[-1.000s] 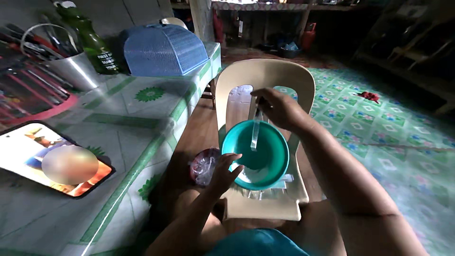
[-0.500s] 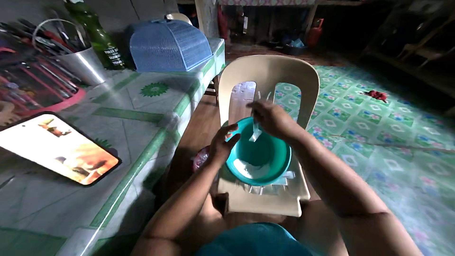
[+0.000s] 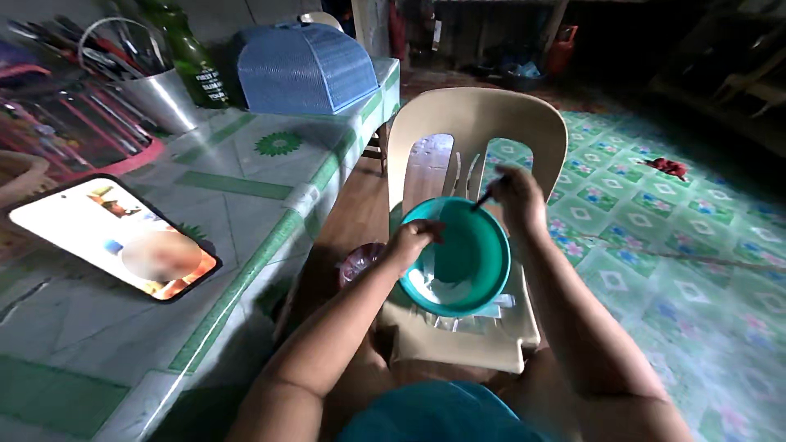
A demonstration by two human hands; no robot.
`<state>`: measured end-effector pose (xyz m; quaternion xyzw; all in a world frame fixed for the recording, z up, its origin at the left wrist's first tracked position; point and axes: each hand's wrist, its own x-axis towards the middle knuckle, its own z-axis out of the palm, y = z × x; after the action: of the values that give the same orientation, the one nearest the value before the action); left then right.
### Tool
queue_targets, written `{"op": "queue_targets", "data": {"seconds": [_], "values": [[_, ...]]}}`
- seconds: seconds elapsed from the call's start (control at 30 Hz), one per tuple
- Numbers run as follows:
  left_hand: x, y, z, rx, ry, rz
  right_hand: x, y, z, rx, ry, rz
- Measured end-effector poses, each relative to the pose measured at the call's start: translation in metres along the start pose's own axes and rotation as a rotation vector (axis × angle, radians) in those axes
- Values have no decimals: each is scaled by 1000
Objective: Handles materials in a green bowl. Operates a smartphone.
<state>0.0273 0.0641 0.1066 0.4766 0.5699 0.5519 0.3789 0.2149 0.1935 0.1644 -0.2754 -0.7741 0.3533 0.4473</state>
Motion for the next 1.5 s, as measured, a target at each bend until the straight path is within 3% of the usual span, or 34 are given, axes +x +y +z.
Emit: {"op": "queue_targets", "data": {"seconds": [0.1,0.17,0.2,0.3,0.37,0.43,0.57,0.67,0.8,0.97,1.33,1.4,1.5], "values": [[1,5,6,-98,15,7,-44,59,24,-321,-427,249],[4,9,8,-86,11,-14,-62,73,37,-344,-669,343],[5,10,9,-74,10,-22,-64,69,37,-272,-705,363],[7,11,12,25,1,-24,-53,44,31,163,-537,387],[9,15,15,149,-7,-28,-36,21,29,245,-467,297],[9,19,15,276,-33,-11,-21,-5,31,55,-384,129],[8,20,1,516,-207,210,6,-29,27,-348,-303,-158],[6,19,-3,632,-305,264,11,-35,17,-349,-286,-210],[9,17,-1,753,-381,161,5,-47,12,-284,-247,-143],[18,3,-3,874,-469,389,1,-49,11,-302,-218,-225],[22,-8,-7,839,-348,589,-11,-57,14,-292,-109,-432],[23,-2,-4,886,-235,598,-16,-53,8,-233,9,-421],[20,18,-3,852,29,593,-36,-31,-5,40,292,-230]]}}
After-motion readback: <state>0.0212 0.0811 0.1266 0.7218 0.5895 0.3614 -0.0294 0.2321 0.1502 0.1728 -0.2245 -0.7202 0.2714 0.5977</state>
